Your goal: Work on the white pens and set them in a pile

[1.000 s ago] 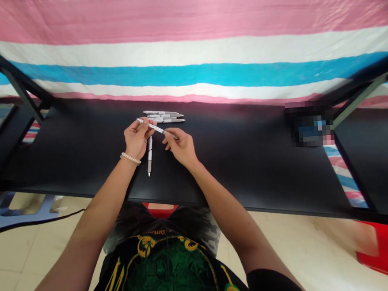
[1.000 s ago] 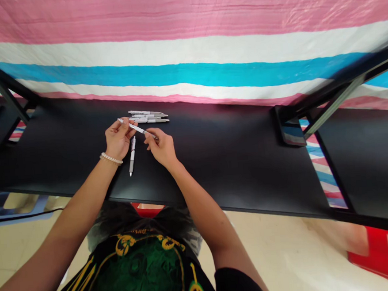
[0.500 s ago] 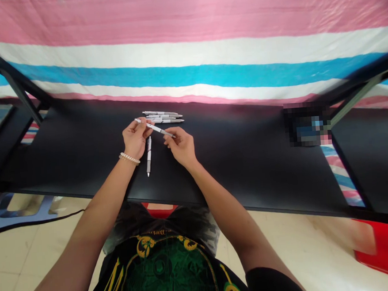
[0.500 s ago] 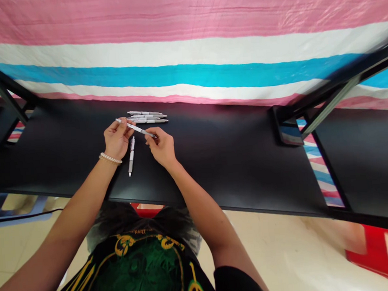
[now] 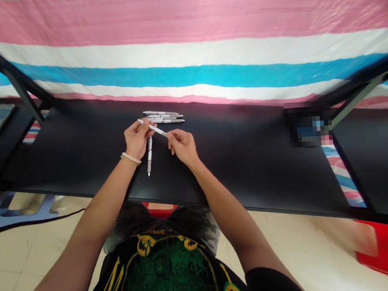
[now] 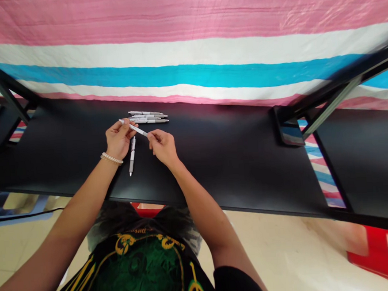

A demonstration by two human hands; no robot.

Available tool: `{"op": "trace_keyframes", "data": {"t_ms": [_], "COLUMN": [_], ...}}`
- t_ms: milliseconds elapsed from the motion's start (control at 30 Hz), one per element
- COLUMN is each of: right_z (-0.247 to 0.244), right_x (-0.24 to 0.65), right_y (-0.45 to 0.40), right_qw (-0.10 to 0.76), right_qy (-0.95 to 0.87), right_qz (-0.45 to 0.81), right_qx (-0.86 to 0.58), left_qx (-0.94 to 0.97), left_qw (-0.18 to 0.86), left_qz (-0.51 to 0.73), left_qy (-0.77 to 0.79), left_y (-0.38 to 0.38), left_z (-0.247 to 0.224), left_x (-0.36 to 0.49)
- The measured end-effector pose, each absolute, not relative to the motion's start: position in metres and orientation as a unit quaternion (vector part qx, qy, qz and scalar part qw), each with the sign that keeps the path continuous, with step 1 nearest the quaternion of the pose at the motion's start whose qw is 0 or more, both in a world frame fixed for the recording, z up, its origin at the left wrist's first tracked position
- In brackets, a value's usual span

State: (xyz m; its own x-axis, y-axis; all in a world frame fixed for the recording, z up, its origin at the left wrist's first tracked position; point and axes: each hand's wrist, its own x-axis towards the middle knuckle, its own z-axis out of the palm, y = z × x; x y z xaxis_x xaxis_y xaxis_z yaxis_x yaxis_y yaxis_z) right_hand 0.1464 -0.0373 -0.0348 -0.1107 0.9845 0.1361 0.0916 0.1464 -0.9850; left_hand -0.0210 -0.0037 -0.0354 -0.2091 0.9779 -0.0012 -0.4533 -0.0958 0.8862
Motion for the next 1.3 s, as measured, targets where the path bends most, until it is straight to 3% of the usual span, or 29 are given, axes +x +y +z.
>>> {"op": "trace_keyframes", "data": {"t_ms": [500,767,1300], "right_z": [-0.040,-0.036,-0.036], "right_x": [0.148,0.143,0.144], "right_y": [-0.032,-0.041,-0.039], "right_qw": [0.472,0.396,0.401], "right_qy": [-0.602,-0.688,-0.676], "right_qz": [0.452,0.438,0.427], "right_qx": [-0.459,-0.421,-0.447], "left_qx": [0.307,0.194,0.111], "left_qw": [0.626,0.710,0.722], "left_qz": [0.621,0.604,0.622], "left_qy": [0.358,0.307,0.281], "left_y": [-0.006,-0.011,-0.013], "left_z": [-0.021,-0.002,-0.001], "left_x": [-0.024,-0.028,-0.040]}}
